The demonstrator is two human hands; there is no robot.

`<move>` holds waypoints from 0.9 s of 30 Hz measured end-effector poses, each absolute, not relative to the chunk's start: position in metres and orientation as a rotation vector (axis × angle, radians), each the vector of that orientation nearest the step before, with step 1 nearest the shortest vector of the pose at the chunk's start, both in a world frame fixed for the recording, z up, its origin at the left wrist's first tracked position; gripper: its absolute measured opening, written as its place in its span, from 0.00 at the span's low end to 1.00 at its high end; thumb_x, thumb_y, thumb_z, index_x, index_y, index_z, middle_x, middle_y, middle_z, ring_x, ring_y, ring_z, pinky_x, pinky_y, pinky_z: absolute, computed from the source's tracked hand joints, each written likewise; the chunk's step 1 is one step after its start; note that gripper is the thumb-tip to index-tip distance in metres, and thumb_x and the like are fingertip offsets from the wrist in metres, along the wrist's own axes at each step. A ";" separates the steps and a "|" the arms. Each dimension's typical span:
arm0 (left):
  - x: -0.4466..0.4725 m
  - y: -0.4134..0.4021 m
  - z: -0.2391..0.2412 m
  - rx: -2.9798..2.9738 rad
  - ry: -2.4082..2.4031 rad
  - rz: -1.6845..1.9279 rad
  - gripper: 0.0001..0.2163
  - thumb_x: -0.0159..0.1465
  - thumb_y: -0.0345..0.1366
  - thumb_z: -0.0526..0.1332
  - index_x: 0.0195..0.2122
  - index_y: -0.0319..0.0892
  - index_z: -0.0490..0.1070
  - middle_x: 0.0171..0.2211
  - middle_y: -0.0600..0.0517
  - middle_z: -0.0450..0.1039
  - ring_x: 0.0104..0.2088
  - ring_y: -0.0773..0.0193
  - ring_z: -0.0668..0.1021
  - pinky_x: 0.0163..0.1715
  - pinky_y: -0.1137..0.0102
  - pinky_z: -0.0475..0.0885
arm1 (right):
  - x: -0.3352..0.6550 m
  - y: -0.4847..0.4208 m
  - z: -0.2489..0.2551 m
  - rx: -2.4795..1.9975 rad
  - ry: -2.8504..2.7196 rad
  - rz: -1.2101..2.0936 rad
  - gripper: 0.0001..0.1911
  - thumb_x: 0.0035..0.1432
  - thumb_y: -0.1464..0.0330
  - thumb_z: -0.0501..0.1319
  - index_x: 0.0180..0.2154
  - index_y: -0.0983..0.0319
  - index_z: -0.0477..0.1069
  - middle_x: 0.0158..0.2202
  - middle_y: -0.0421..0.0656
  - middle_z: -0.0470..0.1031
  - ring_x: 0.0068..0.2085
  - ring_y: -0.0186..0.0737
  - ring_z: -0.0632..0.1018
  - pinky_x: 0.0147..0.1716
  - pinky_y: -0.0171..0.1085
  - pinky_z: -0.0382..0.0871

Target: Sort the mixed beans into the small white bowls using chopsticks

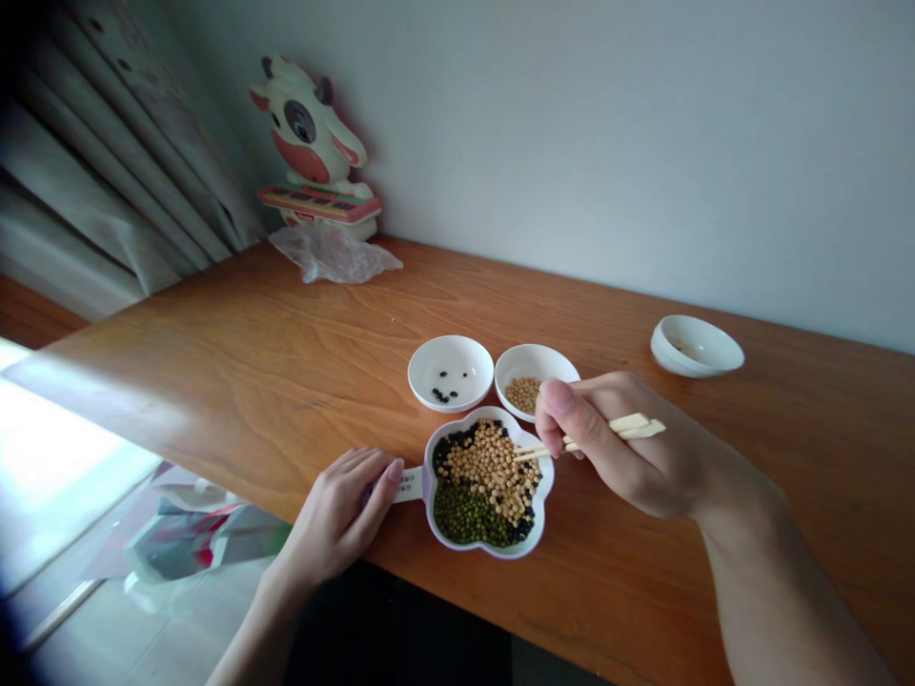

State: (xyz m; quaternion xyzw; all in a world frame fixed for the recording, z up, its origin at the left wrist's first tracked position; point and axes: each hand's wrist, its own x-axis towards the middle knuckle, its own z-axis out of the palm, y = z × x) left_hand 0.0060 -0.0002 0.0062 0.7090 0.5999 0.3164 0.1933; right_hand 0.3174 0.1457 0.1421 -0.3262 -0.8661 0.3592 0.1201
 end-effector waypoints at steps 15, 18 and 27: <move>0.006 -0.002 0.007 1.991 1.683 0.901 0.16 0.81 0.38 0.52 0.33 0.46 0.64 0.30 0.52 0.73 0.31 0.60 0.74 0.37 0.64 0.66 | 0.324 0.142 0.154 -0.919 -2.528 1.008 0.35 0.78 0.44 0.42 0.31 0.56 0.73 0.25 0.41 0.72 0.26 0.39 0.69 0.28 0.43 0.60; 0.006 -0.001 0.007 1.993 1.681 0.896 0.16 0.82 0.39 0.52 0.33 0.45 0.64 0.30 0.52 0.72 0.31 0.60 0.74 0.37 0.64 0.66 | 0.323 0.143 0.152 -0.934 -2.547 1.028 0.35 0.78 0.44 0.42 0.31 0.57 0.73 0.26 0.41 0.73 0.26 0.38 0.69 0.28 0.42 0.61; 0.006 -0.001 0.006 1.985 1.678 0.886 0.17 0.82 0.40 0.51 0.33 0.46 0.65 0.30 0.51 0.72 0.32 0.59 0.73 0.37 0.62 0.66 | 0.320 0.143 0.151 -0.958 -2.547 1.059 0.34 0.78 0.44 0.43 0.31 0.57 0.72 0.25 0.40 0.70 0.26 0.38 0.67 0.28 0.41 0.60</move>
